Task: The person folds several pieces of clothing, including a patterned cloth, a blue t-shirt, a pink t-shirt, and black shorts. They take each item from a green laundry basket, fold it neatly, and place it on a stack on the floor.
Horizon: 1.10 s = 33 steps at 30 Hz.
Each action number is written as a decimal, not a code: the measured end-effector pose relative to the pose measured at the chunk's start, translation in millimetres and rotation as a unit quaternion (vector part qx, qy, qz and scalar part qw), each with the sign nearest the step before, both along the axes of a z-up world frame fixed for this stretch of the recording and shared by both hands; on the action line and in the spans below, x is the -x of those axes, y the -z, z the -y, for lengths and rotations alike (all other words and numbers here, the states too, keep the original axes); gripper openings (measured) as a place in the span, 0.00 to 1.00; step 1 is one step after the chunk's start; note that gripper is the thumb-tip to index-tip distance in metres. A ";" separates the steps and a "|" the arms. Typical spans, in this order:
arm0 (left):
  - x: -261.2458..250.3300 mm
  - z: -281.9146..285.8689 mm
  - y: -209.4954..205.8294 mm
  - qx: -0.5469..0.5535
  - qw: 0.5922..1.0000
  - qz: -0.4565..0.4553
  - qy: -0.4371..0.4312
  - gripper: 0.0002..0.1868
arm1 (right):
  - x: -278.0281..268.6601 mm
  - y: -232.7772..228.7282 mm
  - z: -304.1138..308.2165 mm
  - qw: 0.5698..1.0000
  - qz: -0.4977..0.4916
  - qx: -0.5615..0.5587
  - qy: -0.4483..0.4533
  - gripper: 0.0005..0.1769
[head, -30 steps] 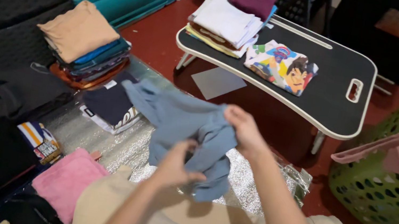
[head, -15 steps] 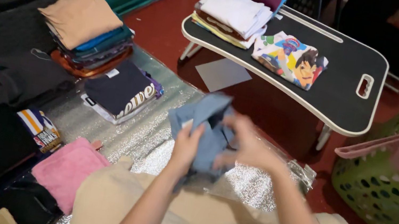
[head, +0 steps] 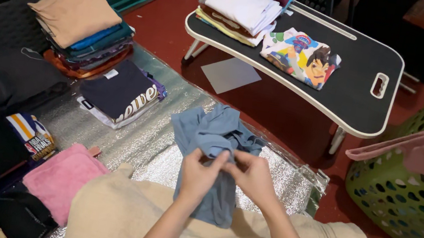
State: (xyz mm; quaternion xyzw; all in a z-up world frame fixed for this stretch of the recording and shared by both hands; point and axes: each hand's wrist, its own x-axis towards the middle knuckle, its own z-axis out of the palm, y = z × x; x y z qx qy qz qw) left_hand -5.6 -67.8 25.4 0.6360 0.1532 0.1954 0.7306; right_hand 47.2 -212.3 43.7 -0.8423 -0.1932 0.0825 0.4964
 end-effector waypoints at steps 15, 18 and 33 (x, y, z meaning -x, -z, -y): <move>-24.6 -134.6 35.9 0.174 0.967 -0.094 -0.158 0.17 | -74.3 -20.0 102.4 0.754 -0.218 -0.494 0.374 0.11; -27.7 -173.5 34.8 0.010 0.985 -0.106 -0.136 0.18 | -77.6 -30.5 132.6 0.793 -0.150 -0.464 0.366 0.12; -19.2 -20.3 -72.7 0.098 0.961 -0.182 0.181 0.18 | -5.5 9.2 -27.5 0.961 -0.104 -0.245 -0.081 0.15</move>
